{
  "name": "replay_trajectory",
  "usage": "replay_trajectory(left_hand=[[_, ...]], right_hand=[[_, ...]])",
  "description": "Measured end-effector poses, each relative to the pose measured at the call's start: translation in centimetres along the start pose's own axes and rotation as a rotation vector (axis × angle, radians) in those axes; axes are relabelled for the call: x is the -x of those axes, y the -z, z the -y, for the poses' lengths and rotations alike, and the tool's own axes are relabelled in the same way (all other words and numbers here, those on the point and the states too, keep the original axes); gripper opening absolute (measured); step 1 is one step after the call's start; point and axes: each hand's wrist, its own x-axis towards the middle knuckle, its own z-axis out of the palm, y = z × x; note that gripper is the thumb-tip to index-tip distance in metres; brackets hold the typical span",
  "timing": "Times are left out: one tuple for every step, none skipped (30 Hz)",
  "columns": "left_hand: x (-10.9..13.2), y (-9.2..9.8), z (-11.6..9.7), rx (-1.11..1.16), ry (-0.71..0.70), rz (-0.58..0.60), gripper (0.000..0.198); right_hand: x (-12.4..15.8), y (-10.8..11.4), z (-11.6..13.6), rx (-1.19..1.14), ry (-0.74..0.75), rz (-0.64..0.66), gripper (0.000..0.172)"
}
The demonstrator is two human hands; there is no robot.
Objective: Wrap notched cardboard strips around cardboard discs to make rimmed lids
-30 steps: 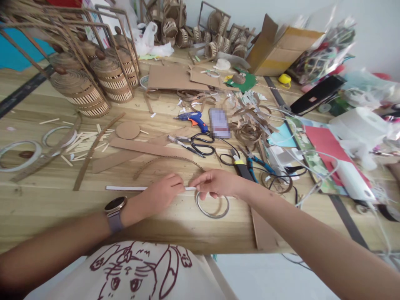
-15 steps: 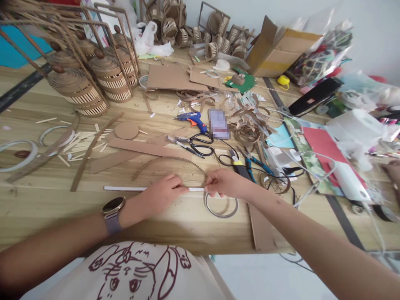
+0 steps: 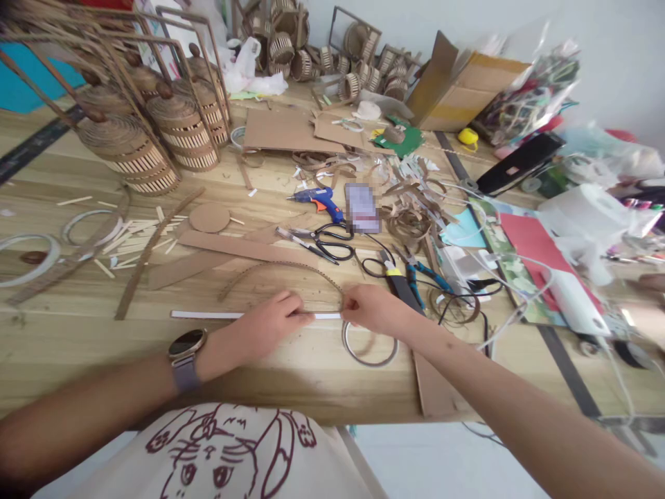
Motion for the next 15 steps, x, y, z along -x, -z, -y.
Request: replay_trajectory(left_hand=[[0.0,0.0,0.0,-0.005,0.001,0.003,0.026],[0.0,-0.1,0.0,-0.01,0.004,0.005,0.026],[0.0,-0.1,0.0,-0.015,0.009,0.008,0.027],[-0.1,-0.2,0.0,-0.02,0.014,0.011,0.027],[-0.1,-0.2,-0.1,-0.024,0.021,0.015,0.028],[-0.1,-0.2,-0.1,-0.026,0.028,0.018,0.028],[-0.1,-0.2,-0.2,-0.027,0.035,0.022,0.027],[-0.1,-0.1,-0.2,-0.025,0.042,0.025,0.027],[-0.1,0.1,-0.3,-0.02,0.05,0.027,0.026],[-0.2,0.3,-0.4,-0.014,0.06,0.027,0.025],[-0.2,0.6,-0.6,-0.008,0.073,0.026,0.024],[-0.3,1.0,-0.8,-0.003,0.087,0.023,0.023],[-0.5,1.4,-1.0,-0.004,0.101,0.018,0.022],[-0.8,1.8,-1.2,0.0,0.12,0.007,0.021],[-1.1,2.1,-1.4,0.017,0.141,-0.008,0.021]], right_hand=[[0.0,-0.1,0.0,0.007,0.004,-0.006,0.013],[0.0,-0.2,0.0,0.014,0.007,-0.012,0.014],[0.0,-0.2,0.0,0.02,0.009,-0.019,0.014],[0.0,-0.3,0.1,0.025,0.012,-0.026,0.014],[0.0,-0.4,0.2,0.029,0.015,-0.034,0.015],[0.0,-0.4,0.2,0.032,0.019,-0.043,0.015],[0.1,-0.4,0.3,0.032,0.023,-0.052,0.015],[0.2,-0.4,0.4,0.03,0.029,-0.061,0.015],[0.3,-0.4,0.4,0.025,0.037,-0.07,0.015],[0.4,-0.4,0.5,0.019,0.046,-0.078,0.014],[0.5,-0.4,0.5,0.011,0.056,-0.087,0.013],[0.7,-0.4,0.6,0.003,0.066,-0.096,0.013],[0.9,-0.3,0.6,-0.005,0.074,-0.107,0.012],[1.1,-0.3,0.7,-0.012,0.082,-0.119,0.012],[1.3,-0.3,0.9,-0.018,0.089,-0.133,0.012]])
